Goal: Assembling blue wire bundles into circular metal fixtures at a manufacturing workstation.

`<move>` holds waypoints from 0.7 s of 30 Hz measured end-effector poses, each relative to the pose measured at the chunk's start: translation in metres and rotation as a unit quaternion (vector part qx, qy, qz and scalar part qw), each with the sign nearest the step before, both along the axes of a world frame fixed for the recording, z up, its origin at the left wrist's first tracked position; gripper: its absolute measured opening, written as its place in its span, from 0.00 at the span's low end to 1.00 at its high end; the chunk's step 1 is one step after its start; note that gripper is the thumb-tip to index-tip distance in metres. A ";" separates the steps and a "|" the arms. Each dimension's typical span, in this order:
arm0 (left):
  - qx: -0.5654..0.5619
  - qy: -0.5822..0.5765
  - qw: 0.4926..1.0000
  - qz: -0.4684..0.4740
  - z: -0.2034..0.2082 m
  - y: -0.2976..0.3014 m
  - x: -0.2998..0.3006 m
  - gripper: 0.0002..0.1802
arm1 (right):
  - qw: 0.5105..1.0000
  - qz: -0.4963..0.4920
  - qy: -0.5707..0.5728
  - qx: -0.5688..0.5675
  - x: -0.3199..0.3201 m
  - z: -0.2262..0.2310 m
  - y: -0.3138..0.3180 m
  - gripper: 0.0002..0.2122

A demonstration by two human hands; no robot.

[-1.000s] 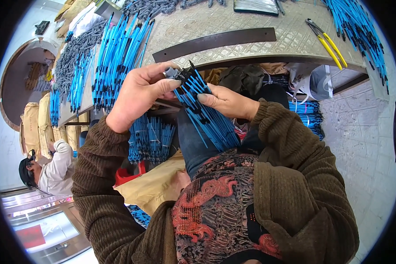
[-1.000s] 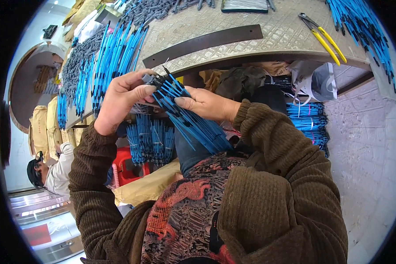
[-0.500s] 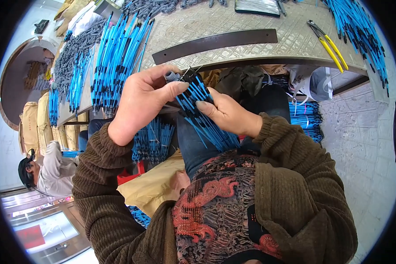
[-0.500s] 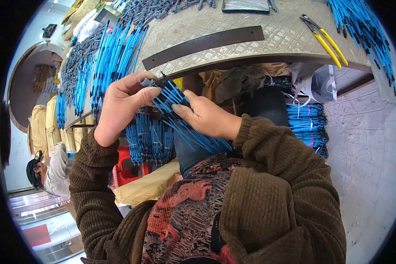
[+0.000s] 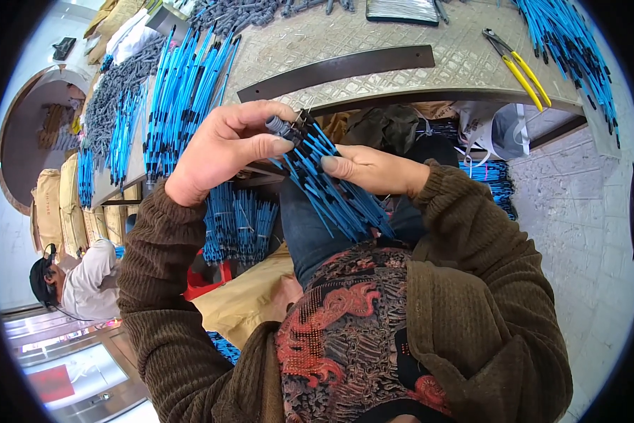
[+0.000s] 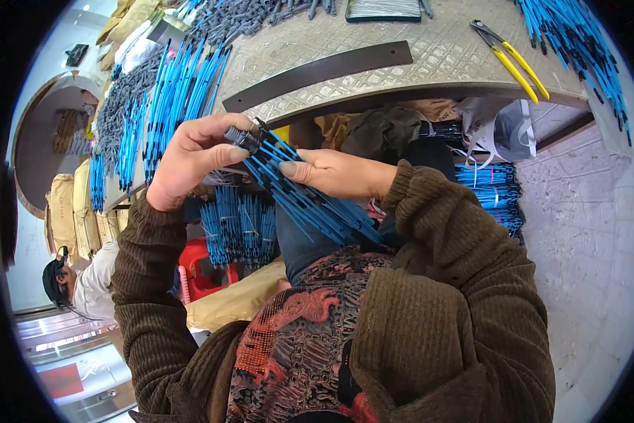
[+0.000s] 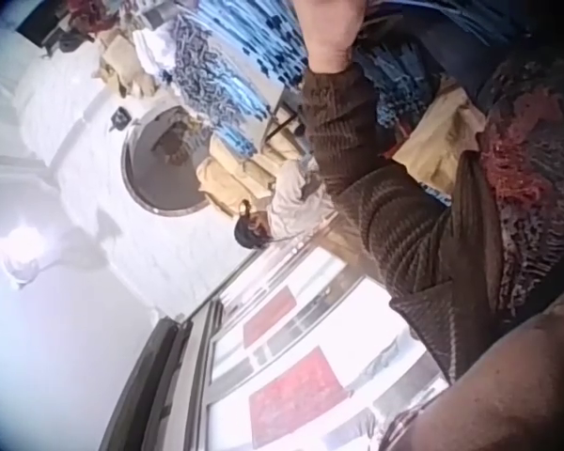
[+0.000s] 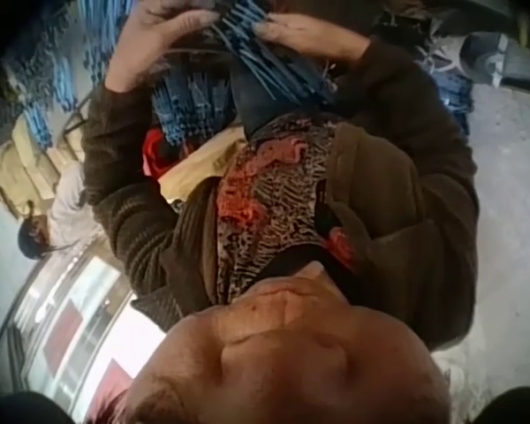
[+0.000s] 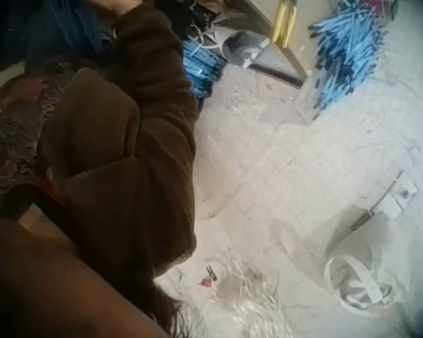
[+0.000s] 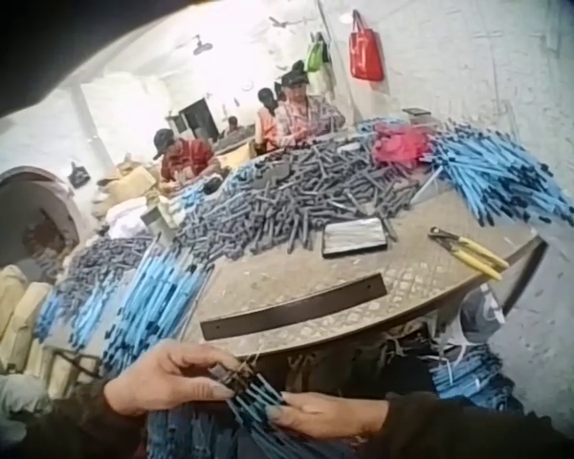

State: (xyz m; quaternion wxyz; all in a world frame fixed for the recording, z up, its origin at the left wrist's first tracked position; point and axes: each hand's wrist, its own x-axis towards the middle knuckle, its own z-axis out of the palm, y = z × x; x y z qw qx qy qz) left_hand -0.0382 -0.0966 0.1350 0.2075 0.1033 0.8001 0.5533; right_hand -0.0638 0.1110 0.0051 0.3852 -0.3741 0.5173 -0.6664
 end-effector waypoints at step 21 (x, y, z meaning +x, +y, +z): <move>-0.036 0.022 0.997 0.058 -0.005 0.012 0.006 0.15 | 0.939 -0.260 0.199 0.102 0.036 0.011 -0.001 0.21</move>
